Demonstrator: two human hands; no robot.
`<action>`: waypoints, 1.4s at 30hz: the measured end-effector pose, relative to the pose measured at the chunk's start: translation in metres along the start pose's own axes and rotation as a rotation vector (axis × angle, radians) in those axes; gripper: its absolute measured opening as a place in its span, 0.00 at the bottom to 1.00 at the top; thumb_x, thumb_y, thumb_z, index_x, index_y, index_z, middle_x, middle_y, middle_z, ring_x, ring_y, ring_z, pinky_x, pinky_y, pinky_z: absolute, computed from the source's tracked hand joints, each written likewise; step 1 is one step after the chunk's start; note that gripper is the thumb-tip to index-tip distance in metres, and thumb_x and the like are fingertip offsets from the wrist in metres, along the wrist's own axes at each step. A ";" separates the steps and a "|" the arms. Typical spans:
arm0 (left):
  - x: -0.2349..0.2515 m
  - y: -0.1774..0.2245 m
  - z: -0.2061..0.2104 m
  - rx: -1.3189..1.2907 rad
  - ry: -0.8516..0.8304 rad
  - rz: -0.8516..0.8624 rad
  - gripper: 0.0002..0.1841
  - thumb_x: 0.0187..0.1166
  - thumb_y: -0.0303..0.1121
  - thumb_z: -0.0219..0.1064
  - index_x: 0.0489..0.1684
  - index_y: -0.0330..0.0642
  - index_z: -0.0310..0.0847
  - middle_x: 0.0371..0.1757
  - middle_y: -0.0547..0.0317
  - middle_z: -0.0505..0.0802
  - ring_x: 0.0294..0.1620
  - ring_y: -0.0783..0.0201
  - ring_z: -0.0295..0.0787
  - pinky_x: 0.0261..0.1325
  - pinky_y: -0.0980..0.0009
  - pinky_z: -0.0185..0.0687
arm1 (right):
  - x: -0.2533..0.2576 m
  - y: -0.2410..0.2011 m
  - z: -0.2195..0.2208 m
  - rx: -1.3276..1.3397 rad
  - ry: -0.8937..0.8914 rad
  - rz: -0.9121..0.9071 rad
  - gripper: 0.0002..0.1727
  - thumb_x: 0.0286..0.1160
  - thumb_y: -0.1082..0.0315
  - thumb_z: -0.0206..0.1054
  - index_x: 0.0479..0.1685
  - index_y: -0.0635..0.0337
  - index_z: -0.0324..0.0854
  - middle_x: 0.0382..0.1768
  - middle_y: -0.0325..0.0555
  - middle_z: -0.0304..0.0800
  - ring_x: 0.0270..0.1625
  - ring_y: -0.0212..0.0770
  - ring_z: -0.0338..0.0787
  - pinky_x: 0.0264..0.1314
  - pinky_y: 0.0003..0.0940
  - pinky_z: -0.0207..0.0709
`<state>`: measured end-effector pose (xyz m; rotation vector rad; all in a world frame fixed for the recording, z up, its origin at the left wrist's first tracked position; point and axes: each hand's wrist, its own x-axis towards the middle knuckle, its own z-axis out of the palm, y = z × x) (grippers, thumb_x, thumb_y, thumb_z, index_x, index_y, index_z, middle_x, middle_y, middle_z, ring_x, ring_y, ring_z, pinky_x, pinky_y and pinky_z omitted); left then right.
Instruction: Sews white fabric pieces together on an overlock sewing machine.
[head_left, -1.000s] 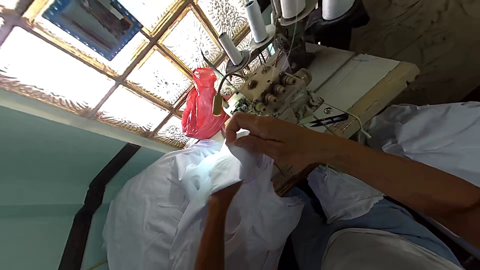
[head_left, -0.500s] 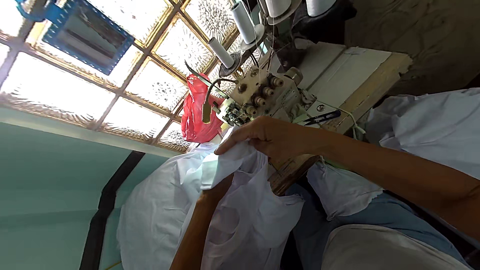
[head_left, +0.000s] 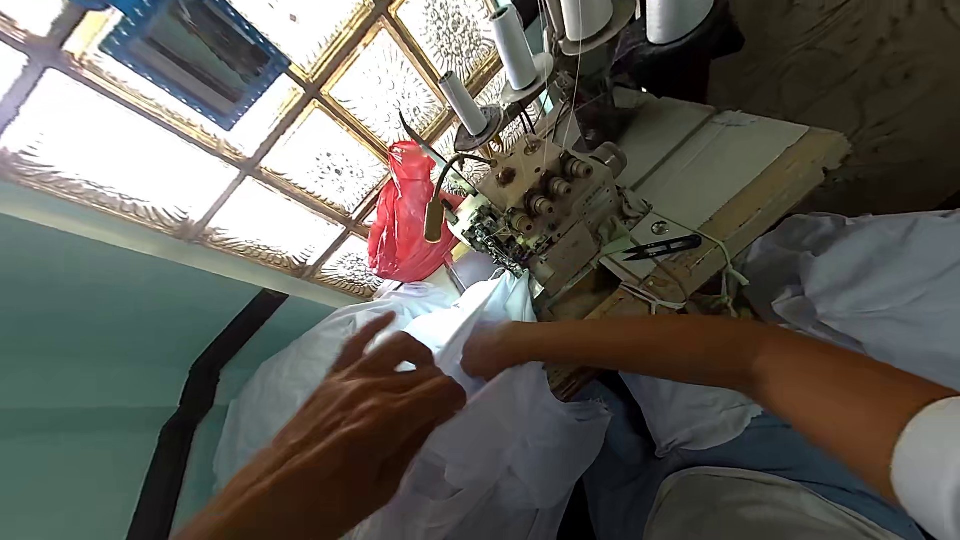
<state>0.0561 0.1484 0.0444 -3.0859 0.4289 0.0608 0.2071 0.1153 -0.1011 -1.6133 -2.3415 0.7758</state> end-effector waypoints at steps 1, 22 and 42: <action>-0.003 -0.004 -0.004 0.044 0.007 -0.023 0.18 0.91 0.45 0.47 0.36 0.55 0.83 0.28 0.70 0.86 0.47 0.66 0.86 0.80 0.48 0.58 | 0.007 0.005 0.002 0.012 0.007 0.012 0.19 0.91 0.73 0.52 0.67 0.80 0.77 0.69 0.75 0.80 0.76 0.71 0.77 0.75 0.66 0.67; 0.017 -0.068 0.025 -0.599 0.160 0.149 0.17 0.85 0.47 0.62 0.24 0.55 0.84 0.40 0.77 0.92 0.68 0.70 0.84 0.86 0.60 0.68 | -0.115 0.055 0.000 0.265 0.665 -0.473 0.08 0.61 0.71 0.76 0.30 0.71 0.90 0.38 0.56 0.93 0.46 0.44 0.92 0.51 0.35 0.83; 0.020 -0.064 0.038 -0.442 0.365 -0.172 0.11 0.82 0.39 0.59 0.28 0.54 0.83 0.36 0.80 0.86 0.46 0.84 0.84 0.51 0.86 0.81 | -0.115 0.112 0.040 0.129 0.758 -0.327 0.07 0.71 0.79 0.68 0.39 0.72 0.93 0.39 0.55 0.97 0.49 0.48 0.97 0.75 0.41 0.78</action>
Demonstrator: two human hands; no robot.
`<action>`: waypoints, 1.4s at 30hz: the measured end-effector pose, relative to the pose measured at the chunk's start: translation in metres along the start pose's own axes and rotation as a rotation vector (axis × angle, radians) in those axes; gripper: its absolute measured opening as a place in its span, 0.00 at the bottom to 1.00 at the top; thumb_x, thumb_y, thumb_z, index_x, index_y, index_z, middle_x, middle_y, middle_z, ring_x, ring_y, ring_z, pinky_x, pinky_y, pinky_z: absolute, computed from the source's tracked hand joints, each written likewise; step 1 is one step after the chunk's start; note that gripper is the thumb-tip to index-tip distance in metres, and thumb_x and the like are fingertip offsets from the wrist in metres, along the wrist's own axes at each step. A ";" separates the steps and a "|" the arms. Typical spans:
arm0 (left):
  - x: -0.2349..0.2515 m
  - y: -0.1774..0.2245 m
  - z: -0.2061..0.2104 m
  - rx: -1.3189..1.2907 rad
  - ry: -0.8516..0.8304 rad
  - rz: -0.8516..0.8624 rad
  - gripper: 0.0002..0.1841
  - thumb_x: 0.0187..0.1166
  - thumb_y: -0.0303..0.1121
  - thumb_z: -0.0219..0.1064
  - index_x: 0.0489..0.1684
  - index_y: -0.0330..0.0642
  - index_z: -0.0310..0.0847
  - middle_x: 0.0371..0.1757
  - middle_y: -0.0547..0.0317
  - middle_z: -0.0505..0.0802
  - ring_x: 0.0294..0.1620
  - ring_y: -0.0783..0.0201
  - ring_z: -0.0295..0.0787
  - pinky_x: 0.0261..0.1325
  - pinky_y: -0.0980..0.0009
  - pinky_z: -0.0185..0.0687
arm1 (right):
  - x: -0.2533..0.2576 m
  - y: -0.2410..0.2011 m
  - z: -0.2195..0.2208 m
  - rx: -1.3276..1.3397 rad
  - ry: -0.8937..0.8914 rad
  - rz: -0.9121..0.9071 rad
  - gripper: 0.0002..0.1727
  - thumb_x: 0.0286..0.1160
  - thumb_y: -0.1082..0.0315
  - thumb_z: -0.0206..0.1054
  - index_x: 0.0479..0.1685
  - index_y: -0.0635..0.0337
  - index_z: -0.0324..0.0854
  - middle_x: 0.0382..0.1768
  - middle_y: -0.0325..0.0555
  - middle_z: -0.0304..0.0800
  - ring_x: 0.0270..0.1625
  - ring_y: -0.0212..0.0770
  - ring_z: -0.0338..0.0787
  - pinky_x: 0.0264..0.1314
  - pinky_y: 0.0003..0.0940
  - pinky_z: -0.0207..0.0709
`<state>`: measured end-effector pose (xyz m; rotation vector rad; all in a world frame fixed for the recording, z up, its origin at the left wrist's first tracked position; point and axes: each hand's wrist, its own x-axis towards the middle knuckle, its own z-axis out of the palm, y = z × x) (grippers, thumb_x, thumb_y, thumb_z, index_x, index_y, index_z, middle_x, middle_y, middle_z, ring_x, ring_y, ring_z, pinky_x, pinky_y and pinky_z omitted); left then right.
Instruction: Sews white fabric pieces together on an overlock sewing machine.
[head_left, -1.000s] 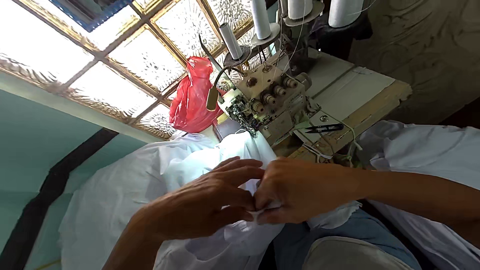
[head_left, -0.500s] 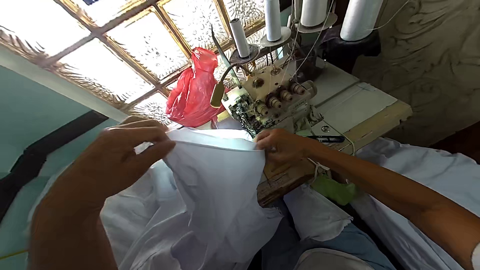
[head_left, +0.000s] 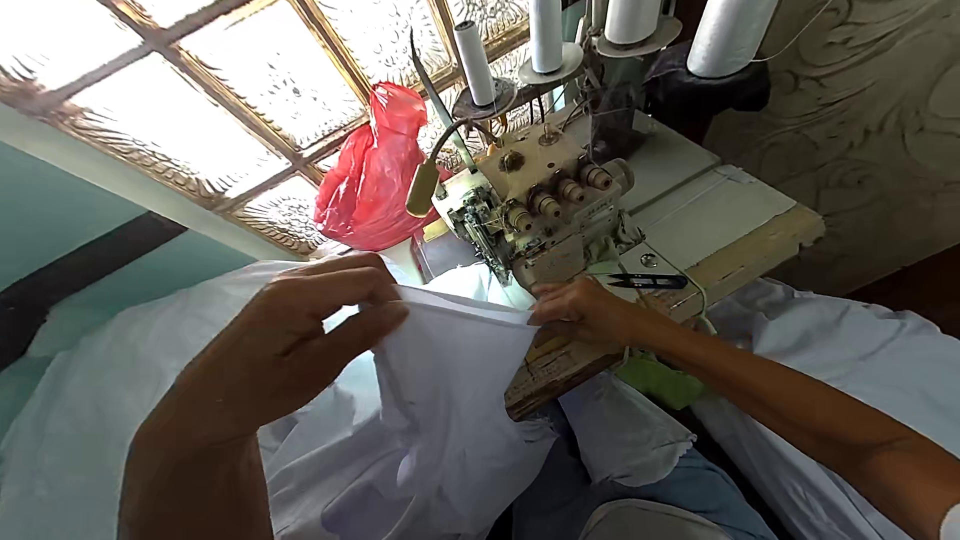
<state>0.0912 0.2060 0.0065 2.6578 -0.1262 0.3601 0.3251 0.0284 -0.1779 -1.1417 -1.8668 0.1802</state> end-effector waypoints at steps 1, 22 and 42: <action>0.001 -0.004 0.005 -0.035 -0.008 0.023 0.11 0.82 0.40 0.60 0.29 0.55 0.84 0.36 0.81 0.87 0.46 0.84 0.84 0.51 0.86 0.81 | -0.004 0.000 0.003 0.026 0.021 0.025 0.09 0.73 0.78 0.67 0.41 0.72 0.93 0.42 0.56 0.97 0.51 0.48 0.97 0.76 0.42 0.77; 0.017 0.009 0.105 0.443 -0.061 0.037 0.15 0.75 0.39 0.68 0.23 0.37 0.86 0.26 0.53 0.85 0.23 0.56 0.85 0.24 0.62 0.78 | 0.015 -0.002 0.006 0.007 -0.056 0.055 0.09 0.78 0.74 0.66 0.44 0.69 0.92 0.39 0.52 0.96 0.50 0.47 0.94 0.82 0.53 0.68; 0.030 0.011 0.114 0.397 -0.402 -0.213 0.09 0.79 0.35 0.72 0.36 0.38 0.90 0.31 0.50 0.90 0.40 0.48 0.86 0.53 0.50 0.70 | 0.011 -0.001 0.017 -0.030 0.004 0.048 0.10 0.77 0.76 0.64 0.41 0.69 0.93 0.39 0.53 0.96 0.50 0.48 0.95 0.83 0.55 0.66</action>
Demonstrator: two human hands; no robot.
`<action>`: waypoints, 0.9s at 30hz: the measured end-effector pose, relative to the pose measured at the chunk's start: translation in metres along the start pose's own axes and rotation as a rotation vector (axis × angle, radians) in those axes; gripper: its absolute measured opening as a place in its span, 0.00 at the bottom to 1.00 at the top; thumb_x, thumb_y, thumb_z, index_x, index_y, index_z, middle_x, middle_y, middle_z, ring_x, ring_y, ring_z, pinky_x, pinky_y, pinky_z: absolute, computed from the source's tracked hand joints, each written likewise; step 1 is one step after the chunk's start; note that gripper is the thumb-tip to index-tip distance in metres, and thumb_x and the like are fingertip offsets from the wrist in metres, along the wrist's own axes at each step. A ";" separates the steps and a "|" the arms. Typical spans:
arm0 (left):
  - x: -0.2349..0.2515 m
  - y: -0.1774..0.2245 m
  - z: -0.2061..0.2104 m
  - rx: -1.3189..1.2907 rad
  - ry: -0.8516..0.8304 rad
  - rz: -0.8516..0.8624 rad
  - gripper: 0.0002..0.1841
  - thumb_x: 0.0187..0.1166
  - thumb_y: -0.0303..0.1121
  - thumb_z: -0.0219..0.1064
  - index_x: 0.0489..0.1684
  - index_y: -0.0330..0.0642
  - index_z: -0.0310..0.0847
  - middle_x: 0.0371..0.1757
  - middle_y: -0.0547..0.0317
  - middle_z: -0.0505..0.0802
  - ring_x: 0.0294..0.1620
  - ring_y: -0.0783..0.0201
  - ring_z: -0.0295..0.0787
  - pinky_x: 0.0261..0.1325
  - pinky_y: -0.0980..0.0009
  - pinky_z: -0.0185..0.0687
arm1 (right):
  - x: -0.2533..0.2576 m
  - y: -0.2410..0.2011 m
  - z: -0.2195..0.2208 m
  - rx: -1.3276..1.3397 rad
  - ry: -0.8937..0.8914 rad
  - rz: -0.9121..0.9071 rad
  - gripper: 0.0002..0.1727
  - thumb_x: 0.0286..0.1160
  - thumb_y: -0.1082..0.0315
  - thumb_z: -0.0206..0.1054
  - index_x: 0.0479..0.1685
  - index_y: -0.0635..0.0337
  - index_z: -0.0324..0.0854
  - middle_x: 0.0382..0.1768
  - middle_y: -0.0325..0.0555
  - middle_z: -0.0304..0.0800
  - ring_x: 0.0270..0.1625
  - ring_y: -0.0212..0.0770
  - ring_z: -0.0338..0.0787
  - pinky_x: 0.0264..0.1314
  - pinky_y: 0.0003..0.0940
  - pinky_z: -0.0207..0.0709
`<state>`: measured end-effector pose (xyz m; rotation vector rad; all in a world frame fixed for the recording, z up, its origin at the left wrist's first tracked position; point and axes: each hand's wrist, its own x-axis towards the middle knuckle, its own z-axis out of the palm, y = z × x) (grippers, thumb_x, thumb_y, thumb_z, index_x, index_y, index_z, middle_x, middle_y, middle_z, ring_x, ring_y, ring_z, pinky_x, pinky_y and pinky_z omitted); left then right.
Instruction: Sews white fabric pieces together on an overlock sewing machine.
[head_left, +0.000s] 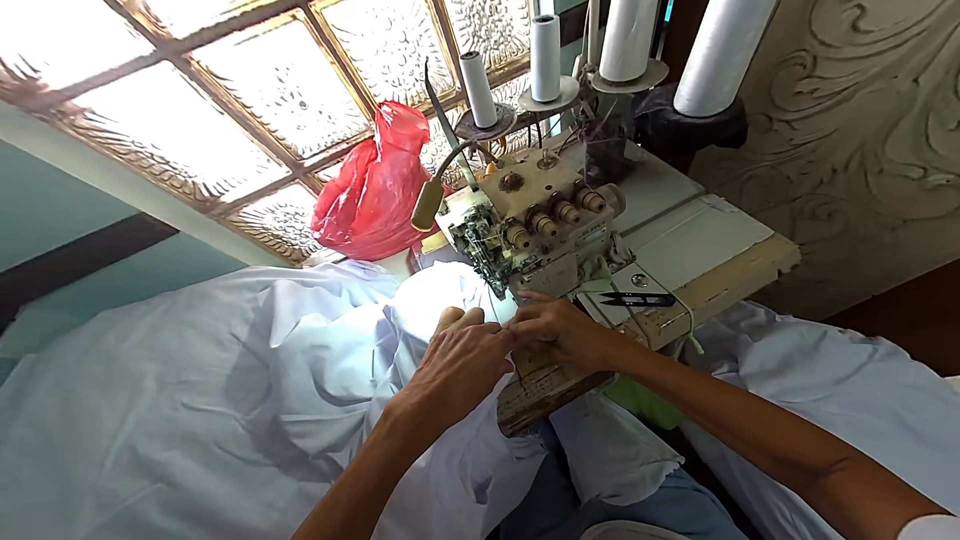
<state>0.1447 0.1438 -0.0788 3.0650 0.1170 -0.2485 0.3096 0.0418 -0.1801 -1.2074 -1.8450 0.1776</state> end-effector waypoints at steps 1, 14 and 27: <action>-0.003 -0.003 -0.001 0.001 -0.003 0.015 0.08 0.79 0.35 0.72 0.40 0.40 0.91 0.31 0.50 0.91 0.41 0.47 0.86 0.58 0.47 0.69 | 0.001 0.000 0.000 0.000 0.008 -0.001 0.10 0.76 0.77 0.64 0.41 0.69 0.93 0.39 0.53 0.96 0.50 0.48 0.95 0.83 0.54 0.66; -0.115 -0.085 -0.059 0.240 0.273 0.107 0.15 0.67 0.51 0.66 0.17 0.55 0.88 0.53 0.61 0.93 0.65 0.47 0.84 0.72 0.35 0.67 | 0.012 0.006 -0.004 -0.032 0.014 0.044 0.04 0.71 0.75 0.69 0.37 0.67 0.88 0.34 0.51 0.90 0.42 0.45 0.90 0.49 0.40 0.84; -0.100 -0.075 -0.078 0.145 0.486 0.047 0.15 0.81 0.37 0.55 0.35 0.40 0.87 0.26 0.57 0.86 0.32 0.58 0.80 0.49 0.51 0.68 | 0.008 -0.003 -0.002 0.085 0.060 0.096 0.07 0.74 0.71 0.68 0.45 0.66 0.82 0.36 0.45 0.88 0.44 0.37 0.88 0.61 0.44 0.77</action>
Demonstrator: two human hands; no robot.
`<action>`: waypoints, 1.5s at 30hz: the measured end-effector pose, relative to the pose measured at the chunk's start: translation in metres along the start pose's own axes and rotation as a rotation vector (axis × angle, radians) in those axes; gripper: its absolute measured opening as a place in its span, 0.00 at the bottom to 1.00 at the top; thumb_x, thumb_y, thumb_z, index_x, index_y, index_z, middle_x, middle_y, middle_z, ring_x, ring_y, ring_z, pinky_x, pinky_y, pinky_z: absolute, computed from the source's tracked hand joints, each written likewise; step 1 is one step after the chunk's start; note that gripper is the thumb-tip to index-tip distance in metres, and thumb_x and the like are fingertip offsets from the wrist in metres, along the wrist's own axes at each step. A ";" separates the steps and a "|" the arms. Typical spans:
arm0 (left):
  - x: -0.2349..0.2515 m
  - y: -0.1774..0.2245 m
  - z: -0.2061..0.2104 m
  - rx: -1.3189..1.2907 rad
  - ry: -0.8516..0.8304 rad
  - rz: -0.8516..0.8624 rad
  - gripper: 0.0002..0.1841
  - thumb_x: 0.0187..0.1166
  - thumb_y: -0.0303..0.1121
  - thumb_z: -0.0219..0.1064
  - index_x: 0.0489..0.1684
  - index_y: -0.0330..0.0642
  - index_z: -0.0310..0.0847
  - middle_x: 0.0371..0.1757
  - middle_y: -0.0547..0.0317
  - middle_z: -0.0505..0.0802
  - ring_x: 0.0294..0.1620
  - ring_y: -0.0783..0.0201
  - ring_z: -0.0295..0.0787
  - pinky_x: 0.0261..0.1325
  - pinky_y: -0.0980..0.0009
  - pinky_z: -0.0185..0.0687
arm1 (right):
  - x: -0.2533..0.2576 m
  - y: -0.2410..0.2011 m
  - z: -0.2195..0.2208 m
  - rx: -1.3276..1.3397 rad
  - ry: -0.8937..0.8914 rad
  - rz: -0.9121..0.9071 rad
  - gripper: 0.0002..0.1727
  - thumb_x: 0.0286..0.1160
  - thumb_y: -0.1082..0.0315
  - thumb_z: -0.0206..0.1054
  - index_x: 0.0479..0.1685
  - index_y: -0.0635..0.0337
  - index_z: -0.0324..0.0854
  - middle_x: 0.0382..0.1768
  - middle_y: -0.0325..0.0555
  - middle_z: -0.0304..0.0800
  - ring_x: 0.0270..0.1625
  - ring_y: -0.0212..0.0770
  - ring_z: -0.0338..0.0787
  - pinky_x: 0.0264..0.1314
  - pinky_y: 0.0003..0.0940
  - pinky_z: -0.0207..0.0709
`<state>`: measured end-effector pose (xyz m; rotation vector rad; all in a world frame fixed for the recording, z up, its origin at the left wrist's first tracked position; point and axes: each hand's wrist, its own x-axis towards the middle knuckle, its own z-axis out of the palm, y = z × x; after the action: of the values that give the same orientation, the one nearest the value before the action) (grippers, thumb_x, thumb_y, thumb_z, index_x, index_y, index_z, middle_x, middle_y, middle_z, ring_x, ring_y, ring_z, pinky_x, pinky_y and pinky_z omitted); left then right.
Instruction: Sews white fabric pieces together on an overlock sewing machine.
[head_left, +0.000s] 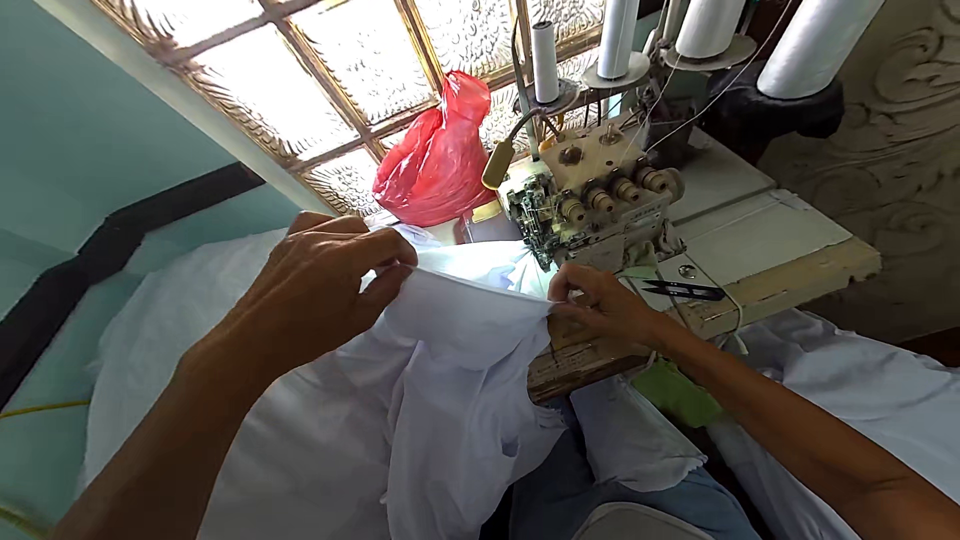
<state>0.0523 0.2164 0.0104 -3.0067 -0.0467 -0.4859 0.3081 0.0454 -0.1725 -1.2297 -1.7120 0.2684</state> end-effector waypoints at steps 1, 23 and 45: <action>0.004 0.004 0.001 0.030 0.015 0.001 0.16 0.81 0.36 0.55 0.35 0.37 0.87 0.25 0.53 0.86 0.32 0.53 0.79 0.48 0.49 0.67 | 0.002 -0.003 0.001 -0.017 0.009 -0.005 0.10 0.73 0.70 0.70 0.48 0.66 0.83 0.35 0.44 0.87 0.42 0.38 0.87 0.63 0.44 0.77; 0.027 0.036 0.015 0.158 -0.048 0.096 0.18 0.84 0.36 0.51 0.28 0.41 0.87 0.25 0.55 0.87 0.37 0.48 0.82 0.51 0.46 0.67 | -0.014 0.012 0.021 -0.121 0.158 -0.092 0.11 0.80 0.75 0.62 0.46 0.69 0.90 0.49 0.54 0.96 0.59 0.49 0.93 0.75 0.43 0.76; 0.044 0.089 0.120 -0.077 0.103 -0.062 0.18 0.79 0.43 0.65 0.20 0.42 0.84 0.22 0.56 0.84 0.37 0.50 0.84 0.63 0.47 0.68 | -0.021 0.004 0.017 -0.114 0.183 -0.076 0.12 0.83 0.72 0.62 0.44 0.69 0.91 0.39 0.50 0.97 0.47 0.41 0.96 0.78 0.41 0.75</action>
<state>0.1351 0.1399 -0.0968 -3.0577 -0.1171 -0.6621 0.2972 0.0356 -0.1955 -1.2291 -1.6288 0.0122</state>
